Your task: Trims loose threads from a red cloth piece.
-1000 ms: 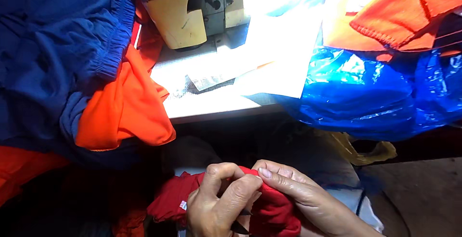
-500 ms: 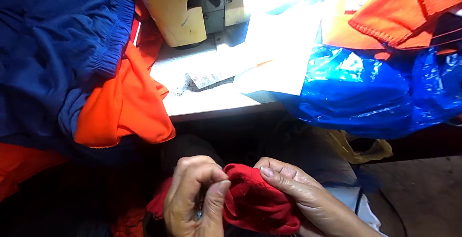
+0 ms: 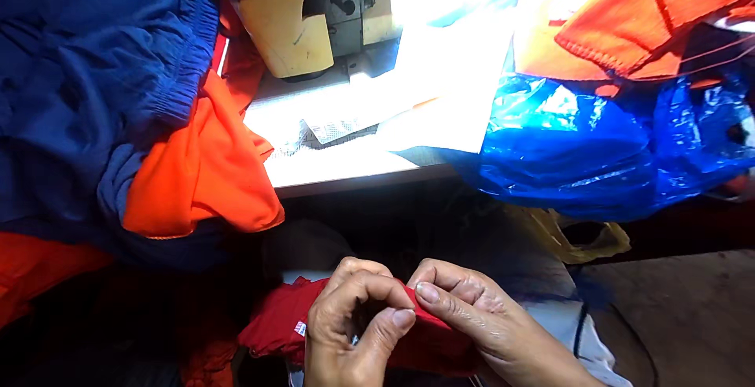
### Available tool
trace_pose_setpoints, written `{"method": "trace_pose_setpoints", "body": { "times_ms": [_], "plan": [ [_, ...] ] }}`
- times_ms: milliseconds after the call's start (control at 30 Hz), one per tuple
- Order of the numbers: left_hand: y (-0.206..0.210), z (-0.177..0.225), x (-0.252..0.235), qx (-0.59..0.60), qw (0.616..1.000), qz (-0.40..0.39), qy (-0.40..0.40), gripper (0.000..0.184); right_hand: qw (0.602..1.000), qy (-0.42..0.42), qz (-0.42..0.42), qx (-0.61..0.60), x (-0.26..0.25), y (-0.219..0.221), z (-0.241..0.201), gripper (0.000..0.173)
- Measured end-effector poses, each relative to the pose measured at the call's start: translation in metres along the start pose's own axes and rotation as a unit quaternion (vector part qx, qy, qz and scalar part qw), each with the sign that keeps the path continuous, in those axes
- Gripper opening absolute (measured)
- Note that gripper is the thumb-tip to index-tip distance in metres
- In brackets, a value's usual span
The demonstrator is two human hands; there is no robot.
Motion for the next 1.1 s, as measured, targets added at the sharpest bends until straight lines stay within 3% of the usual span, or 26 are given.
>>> {"method": "trace_pose_setpoints", "body": {
  "times_ms": [167, 333, 400, 467, 667, 767, 867, 967, 1100],
  "plan": [
    [0.005, -0.016, 0.003, 0.265, 0.956, 0.099, -0.08, 0.004, 0.999, 0.027, -0.01, -0.036, -0.005, 0.006, 0.003, 0.022],
    [-0.004, -0.023, 0.0, 0.326, 0.911, 0.22, -0.123, 0.019, 0.998, 0.043, -0.015, -0.036, -0.003, 0.005, 0.004, 0.021],
    [-0.033, -0.028, -0.004, 0.266, 0.914, 0.285, -0.109, 0.031, 0.999, 0.034, -0.018, -0.016, 0.005, -0.002, 0.001, 0.02],
    [-0.048, -0.031, -0.002, 0.179, 0.932, 0.3, -0.095, 0.027, 0.999, 0.025, -0.023, -0.03, 0.011, -0.011, 0.0, 0.018],
    [-0.021, -0.021, 0.008, 0.131, 0.979, 0.156, -0.024, 0.008, 0.996, 0.023, -0.045, -0.07, 0.004, -0.008, 0.0, 0.013],
    [-0.018, -0.005, 0.007, -0.03, 0.996, 0.07, 0.054, 0.026, 0.998, 0.021, -0.015, -0.051, 0.002, -0.01, -0.001, 0.015],
    [-0.013, 0.015, 0.007, -0.179, 0.979, 0.014, 0.099, 0.036, 0.999, 0.01, 0.012, -0.044, 0.001, -0.013, -0.001, 0.014],
    [-0.003, 0.018, 0.008, -0.277, 0.955, 0.024, 0.104, 0.047, 0.998, 0.011, 0.017, -0.058, 0.001, -0.011, 0.0, 0.013],
    [0.003, 0.011, 0.006, -0.35, 0.931, 0.054, 0.09, 0.023, 1.0, -0.007, 0.001, -0.015, 0.0, -0.008, 0.001, 0.014]
  ]
}}
Point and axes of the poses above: each hand's wrist, its own x-axis away from the middle knuckle, its own y-axis out of the palm, z = x × y, the point moved 3 cm from there along -x, towards the middle knuckle, and after that the axes turned 7 degrees about -z, right-handed, at the moved point
